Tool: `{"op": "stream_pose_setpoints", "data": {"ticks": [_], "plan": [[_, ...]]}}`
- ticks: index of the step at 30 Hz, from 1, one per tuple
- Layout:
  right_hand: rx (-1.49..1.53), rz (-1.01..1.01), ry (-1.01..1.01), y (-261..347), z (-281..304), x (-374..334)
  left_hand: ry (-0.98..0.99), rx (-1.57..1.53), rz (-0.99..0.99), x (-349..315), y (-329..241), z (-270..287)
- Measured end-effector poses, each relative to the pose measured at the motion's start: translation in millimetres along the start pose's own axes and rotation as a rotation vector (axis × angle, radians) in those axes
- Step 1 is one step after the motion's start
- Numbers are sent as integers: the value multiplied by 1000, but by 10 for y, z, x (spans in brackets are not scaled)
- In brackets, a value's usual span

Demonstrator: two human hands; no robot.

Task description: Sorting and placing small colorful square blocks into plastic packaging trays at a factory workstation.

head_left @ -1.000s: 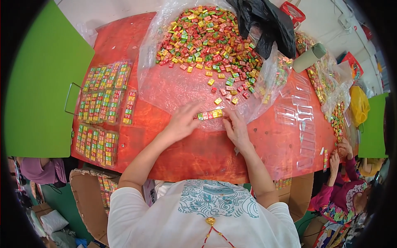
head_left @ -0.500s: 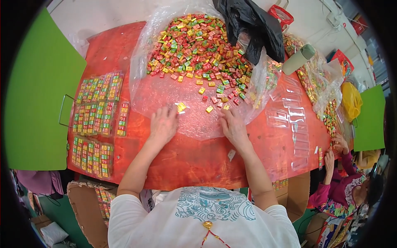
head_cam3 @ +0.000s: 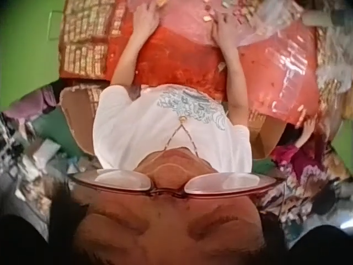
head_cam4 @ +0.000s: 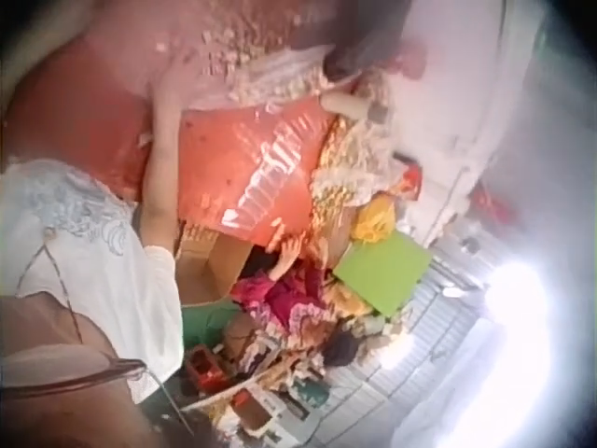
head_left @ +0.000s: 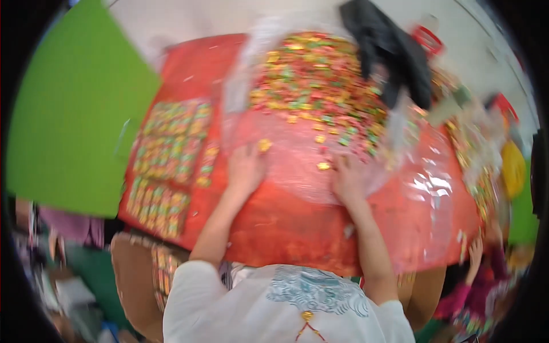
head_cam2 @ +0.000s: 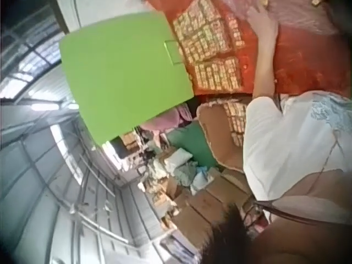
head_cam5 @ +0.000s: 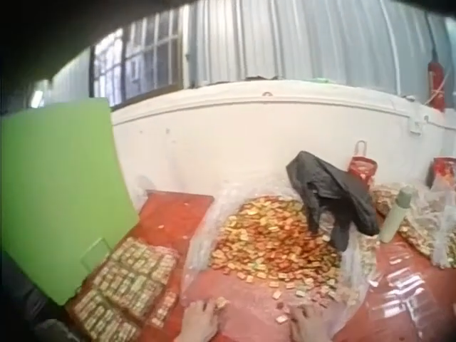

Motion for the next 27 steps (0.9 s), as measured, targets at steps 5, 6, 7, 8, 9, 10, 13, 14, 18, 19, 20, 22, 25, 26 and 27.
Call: {"op": "stream_pose_setpoints", "data": {"ticks": [5,6,7,8,9,10,13,14,18,19,20,22,25,26,27], "plan": [[-48,48,-25,53,35,-66,13,-33,43,-272,-45,464],[-34,70,-21,69,23,-63,6,-17,62,-332,22,520],[-37,82,-22,81,15,-63,-19,7,75,-398,103,573],[-43,91,-25,102,6,-57,-44,28,84,-457,189,612],[-24,88,-21,132,14,-46,-67,62,118,-494,338,562],[-26,87,-26,140,14,-40,-70,61,115,-488,448,570],[5,49,4,110,-1,-56,-66,168,175,-469,730,548],[19,69,-19,106,-16,-74,-5,228,222,-465,812,512],[79,8,-50,108,217,-218,161,436,262,-313,794,360],[112,6,-91,95,283,-279,98,471,214,-310,766,321],[137,1,-138,77,329,-335,30,497,163,-323,760,286],[119,-57,-121,82,396,-453,157,504,143,-305,826,289],[20,-150,-153,67,454,-715,194,594,156,-373,1075,138],[41,-143,-148,71,478,-803,211,600,167,-387,1167,88],[64,-131,-137,41,542,-910,225,615,169,-379,1199,35]]}}
Point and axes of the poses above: each hand's wrist, its own x-axis towards the middle knuckle, its own z-axis out of the back of the hand, y = z × x, the point moved 2 cm from there along x, towards the middle knuckle, and after that the axes turned 8 degrees about x, right-handed, at the moved point
